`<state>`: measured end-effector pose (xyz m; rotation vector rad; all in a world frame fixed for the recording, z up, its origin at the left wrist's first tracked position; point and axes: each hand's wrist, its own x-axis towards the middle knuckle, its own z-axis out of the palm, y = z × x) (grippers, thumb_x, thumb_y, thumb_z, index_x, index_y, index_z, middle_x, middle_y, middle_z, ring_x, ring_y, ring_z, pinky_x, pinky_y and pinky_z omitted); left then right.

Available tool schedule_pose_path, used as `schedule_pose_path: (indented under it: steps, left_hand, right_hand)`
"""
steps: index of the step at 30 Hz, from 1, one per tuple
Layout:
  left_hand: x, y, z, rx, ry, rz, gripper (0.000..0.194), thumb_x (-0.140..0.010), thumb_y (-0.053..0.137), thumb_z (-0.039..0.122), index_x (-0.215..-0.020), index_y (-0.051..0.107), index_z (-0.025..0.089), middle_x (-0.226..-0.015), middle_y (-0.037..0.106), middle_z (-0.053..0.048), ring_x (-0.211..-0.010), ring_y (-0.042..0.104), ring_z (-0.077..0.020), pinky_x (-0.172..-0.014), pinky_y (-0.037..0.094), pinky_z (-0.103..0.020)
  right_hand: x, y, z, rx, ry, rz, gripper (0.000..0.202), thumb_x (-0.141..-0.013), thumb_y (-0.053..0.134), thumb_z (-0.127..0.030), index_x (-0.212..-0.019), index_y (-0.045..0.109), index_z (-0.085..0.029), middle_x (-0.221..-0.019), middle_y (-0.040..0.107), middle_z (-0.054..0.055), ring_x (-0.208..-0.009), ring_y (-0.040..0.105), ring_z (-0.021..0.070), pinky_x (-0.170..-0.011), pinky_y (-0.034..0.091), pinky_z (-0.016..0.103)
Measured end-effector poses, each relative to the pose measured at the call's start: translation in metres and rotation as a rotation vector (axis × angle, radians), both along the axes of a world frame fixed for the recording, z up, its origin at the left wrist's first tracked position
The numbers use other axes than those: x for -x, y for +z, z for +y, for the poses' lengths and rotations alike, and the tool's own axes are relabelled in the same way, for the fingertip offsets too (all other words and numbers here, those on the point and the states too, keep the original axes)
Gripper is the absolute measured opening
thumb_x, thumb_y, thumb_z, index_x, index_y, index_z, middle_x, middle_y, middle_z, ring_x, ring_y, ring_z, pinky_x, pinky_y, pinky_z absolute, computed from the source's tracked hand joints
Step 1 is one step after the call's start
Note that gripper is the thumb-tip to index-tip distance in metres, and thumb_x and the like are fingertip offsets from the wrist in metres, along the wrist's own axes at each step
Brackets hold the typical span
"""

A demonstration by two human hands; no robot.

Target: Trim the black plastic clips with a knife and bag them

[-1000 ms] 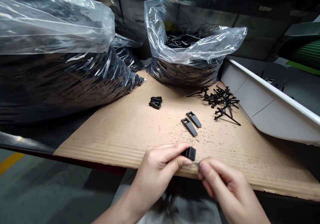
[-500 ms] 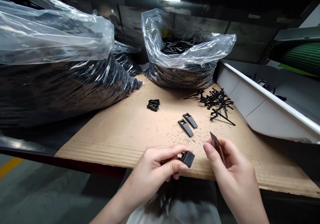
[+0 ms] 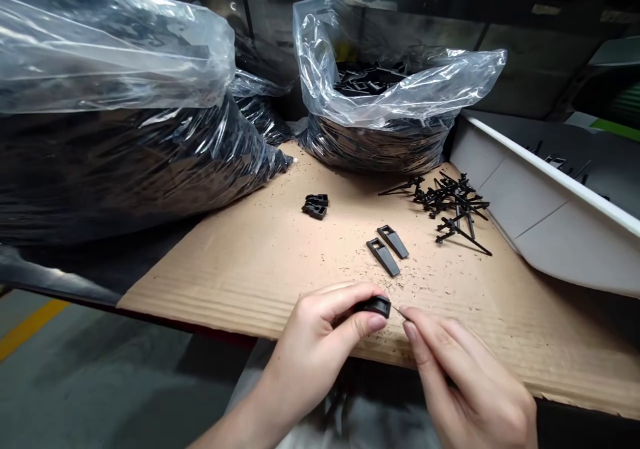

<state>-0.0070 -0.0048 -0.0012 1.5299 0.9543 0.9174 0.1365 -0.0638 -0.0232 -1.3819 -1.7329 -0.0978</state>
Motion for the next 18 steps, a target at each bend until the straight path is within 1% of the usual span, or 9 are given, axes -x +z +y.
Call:
schedule_pose_path:
  steps: [6,8,9,11,14,18]
  left_hand:
    - [0.0,0.0,0.002,-0.116,-0.046,0.017,0.015,-0.076,0.06,0.01,-0.084,0.068,0.018,-0.085,0.068,0.002,-0.081,0.061,-0.0131,-0.073,0.046,-0.016]
    - [0.0,-0.001,0.002,-0.14,-0.06,0.018,0.014,-0.076,0.06,0.01,-0.084,0.068,0.019,-0.085,0.068,0.002,-0.08,0.061,-0.0129,-0.072,0.046,-0.016]
    - [0.001,-0.002,0.002,-0.148,-0.068,0.014,0.014,-0.076,0.06,0.01,-0.084,0.068,0.019,-0.085,0.068,0.001,-0.08,0.061,-0.0131,-0.072,0.046,-0.015]
    - [0.002,-0.003,0.001,-0.156,-0.086,0.004,0.014,-0.076,0.06,0.01,-0.083,0.068,0.019,-0.085,0.068,0.001,-0.081,0.061,-0.0136,-0.072,0.046,-0.016]
    - [0.005,-0.005,-0.001,-0.17,-0.094,-0.016,0.016,-0.076,0.058,0.008,-0.084,0.067,0.02,-0.085,0.067,0.001,-0.083,0.06,-0.0136,-0.073,0.046,-0.016]
    - [0.006,-0.005,-0.002,-0.19,-0.104,-0.035,0.022,-0.076,0.057,0.003,-0.084,0.067,0.02,-0.085,0.067,0.001,-0.084,0.061,-0.0138,-0.075,0.046,-0.017]
  right_hand:
    - [-0.001,-0.002,0.001,0.02,-0.019,-0.04,0.024,-0.076,0.054,-0.009,-0.098,0.059,-0.017,-0.081,0.065,0.005,-0.073,0.059,0.0152,-0.067,0.044,0.026]
    - [-0.002,0.002,0.001,0.06,-0.008,0.005,0.023,-0.077,0.052,-0.01,-0.097,0.059,-0.018,-0.077,0.065,0.004,-0.068,0.06,0.0134,-0.064,0.045,0.023]
    - [-0.002,0.005,0.002,0.115,0.019,0.046,0.019,-0.078,0.052,-0.011,-0.094,0.059,-0.019,-0.073,0.064,0.002,-0.063,0.06,0.0119,-0.06,0.045,0.021]
    - [-0.003,0.013,0.002,0.287,0.093,0.141,0.011,-0.081,0.048,-0.018,-0.08,0.059,-0.019,-0.06,0.058,-0.001,-0.052,0.056,0.0091,-0.052,0.044,0.017]
    - [-0.006,0.025,0.003,0.554,0.202,0.235,0.024,-0.084,0.043,-0.026,-0.063,0.053,-0.02,-0.051,0.048,-0.004,-0.046,0.051,0.0081,-0.044,0.04,0.016]
    - [-0.012,0.034,0.008,0.743,0.297,0.34,0.031,-0.083,0.042,-0.03,-0.055,0.048,-0.019,-0.05,0.042,-0.005,-0.045,0.041,0.007,-0.04,0.032,0.017]
